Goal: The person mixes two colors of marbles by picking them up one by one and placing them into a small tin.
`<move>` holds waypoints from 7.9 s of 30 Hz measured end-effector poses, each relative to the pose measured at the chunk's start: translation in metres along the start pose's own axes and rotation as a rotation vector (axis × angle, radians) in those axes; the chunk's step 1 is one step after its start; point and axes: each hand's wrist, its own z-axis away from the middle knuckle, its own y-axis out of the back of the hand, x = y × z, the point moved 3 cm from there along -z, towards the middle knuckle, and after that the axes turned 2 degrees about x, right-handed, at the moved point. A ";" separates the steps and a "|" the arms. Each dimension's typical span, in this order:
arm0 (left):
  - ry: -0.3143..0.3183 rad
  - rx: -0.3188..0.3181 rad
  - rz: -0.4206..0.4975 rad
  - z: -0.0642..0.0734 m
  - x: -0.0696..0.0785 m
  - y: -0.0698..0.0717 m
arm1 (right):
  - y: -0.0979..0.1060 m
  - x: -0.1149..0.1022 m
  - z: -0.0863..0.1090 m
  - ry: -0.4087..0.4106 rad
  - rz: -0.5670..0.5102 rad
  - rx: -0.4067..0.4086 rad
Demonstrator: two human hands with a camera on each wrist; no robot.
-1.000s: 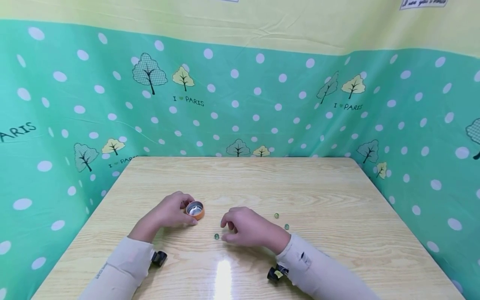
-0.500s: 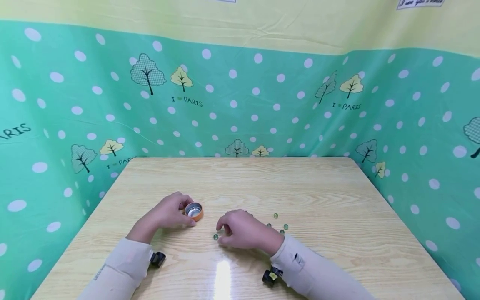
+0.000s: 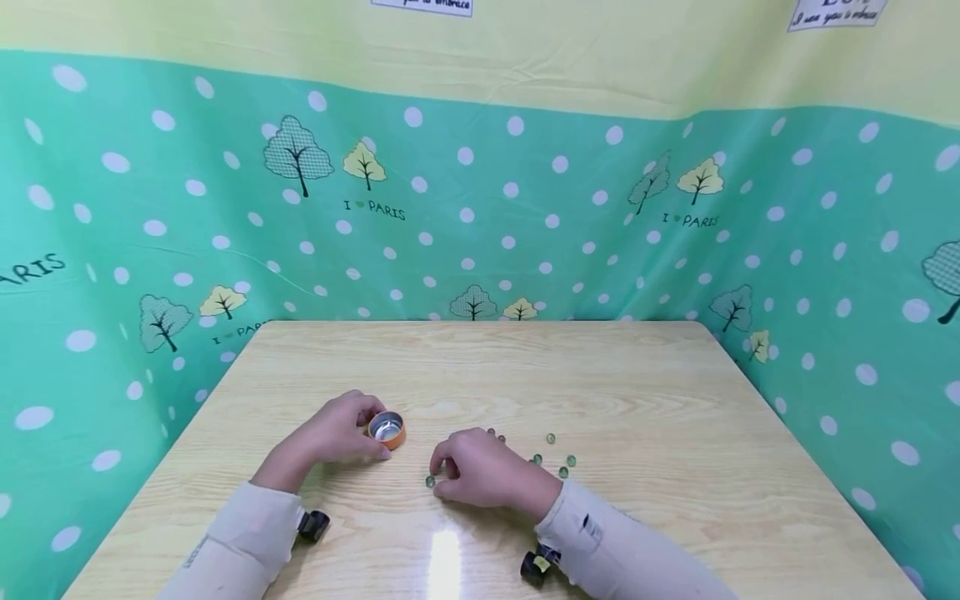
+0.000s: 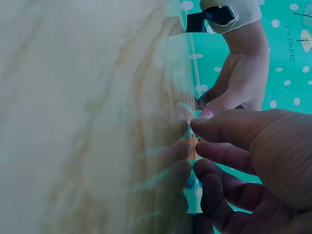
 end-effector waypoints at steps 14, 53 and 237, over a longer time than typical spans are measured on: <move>0.005 -0.012 -0.005 -0.005 0.004 -0.002 | 0.001 0.002 0.003 0.000 -0.009 0.028; 0.007 -0.007 -0.026 0.002 0.003 0.000 | 0.014 -0.016 -0.032 0.007 0.010 0.174; 0.031 -0.015 0.007 0.001 0.001 -0.005 | 0.023 0.015 -0.007 -0.184 0.080 0.147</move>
